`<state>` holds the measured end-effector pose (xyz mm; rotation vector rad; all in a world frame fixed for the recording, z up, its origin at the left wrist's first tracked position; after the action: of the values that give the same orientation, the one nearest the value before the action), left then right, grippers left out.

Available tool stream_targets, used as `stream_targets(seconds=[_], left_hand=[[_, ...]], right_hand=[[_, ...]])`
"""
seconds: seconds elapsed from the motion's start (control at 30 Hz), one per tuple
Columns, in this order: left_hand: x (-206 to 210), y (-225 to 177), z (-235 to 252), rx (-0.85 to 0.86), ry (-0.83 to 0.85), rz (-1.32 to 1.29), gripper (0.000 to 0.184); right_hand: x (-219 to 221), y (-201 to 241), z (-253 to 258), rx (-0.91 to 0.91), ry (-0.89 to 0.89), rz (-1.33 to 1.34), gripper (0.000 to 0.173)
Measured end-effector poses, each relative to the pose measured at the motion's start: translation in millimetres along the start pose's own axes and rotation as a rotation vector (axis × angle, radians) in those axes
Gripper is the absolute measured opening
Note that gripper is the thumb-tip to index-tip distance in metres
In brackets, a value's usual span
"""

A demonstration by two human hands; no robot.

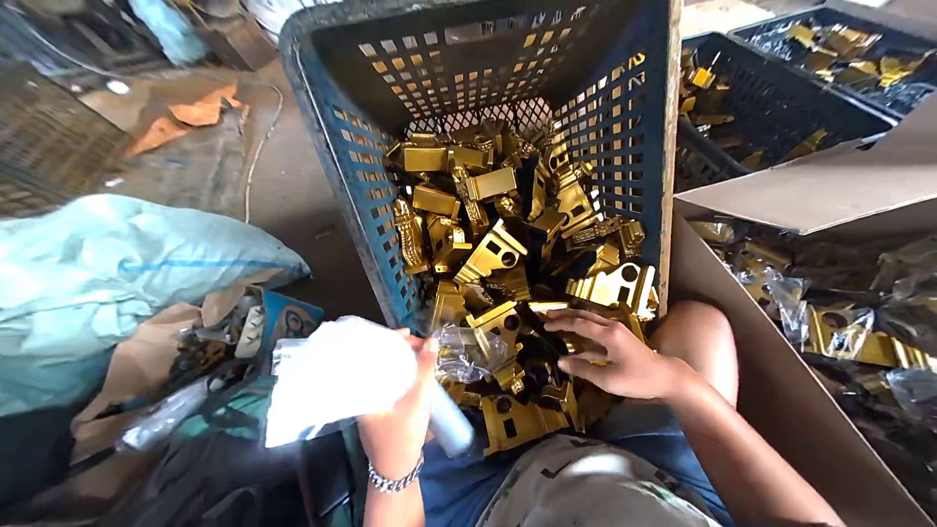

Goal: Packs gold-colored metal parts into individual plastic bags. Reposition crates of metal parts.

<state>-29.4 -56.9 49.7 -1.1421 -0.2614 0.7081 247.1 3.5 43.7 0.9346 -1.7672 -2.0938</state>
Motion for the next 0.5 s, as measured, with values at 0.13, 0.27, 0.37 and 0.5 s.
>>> stream_targets(seconds=[0.13, 0.27, 0.37, 0.5], left_hand=[[24.1, -5.1, 3.8, 0.042, 0.066, -0.03, 0.042], [32.6, -12.8, 10.4, 0.112, 0.063, -0.017, 0.038], [33.4, -14.9, 14.6, 0.158, 0.036, 0.052, 0.047], [46.1, -15.2, 10.1, 0.212, 0.078, 0.089, 0.046]], right_hand=[[-9.0, -9.0, -3.9, -0.093, -0.275, 0.065, 0.035], [-37.8, 15.4, -21.4, -0.237, -0.494, 0.265, 0.029], [-44.2, 19.3, -33.5, -0.271, -0.365, 0.502, 0.084], [-15.4, 21.2, -29.6, -0.258, -0.359, 0.6, 0.045]])
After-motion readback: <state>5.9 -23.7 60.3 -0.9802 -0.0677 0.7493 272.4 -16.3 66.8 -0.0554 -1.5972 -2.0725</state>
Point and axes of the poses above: each hand's wrist, its own z-axis towards the middle knuckle, its own x-axis out of the palm, y = z × x, the point moved 2 cm from there along z, towards the middle knuckle, and after that the axes turned 9 degrees about z, right-handed, at the moved point
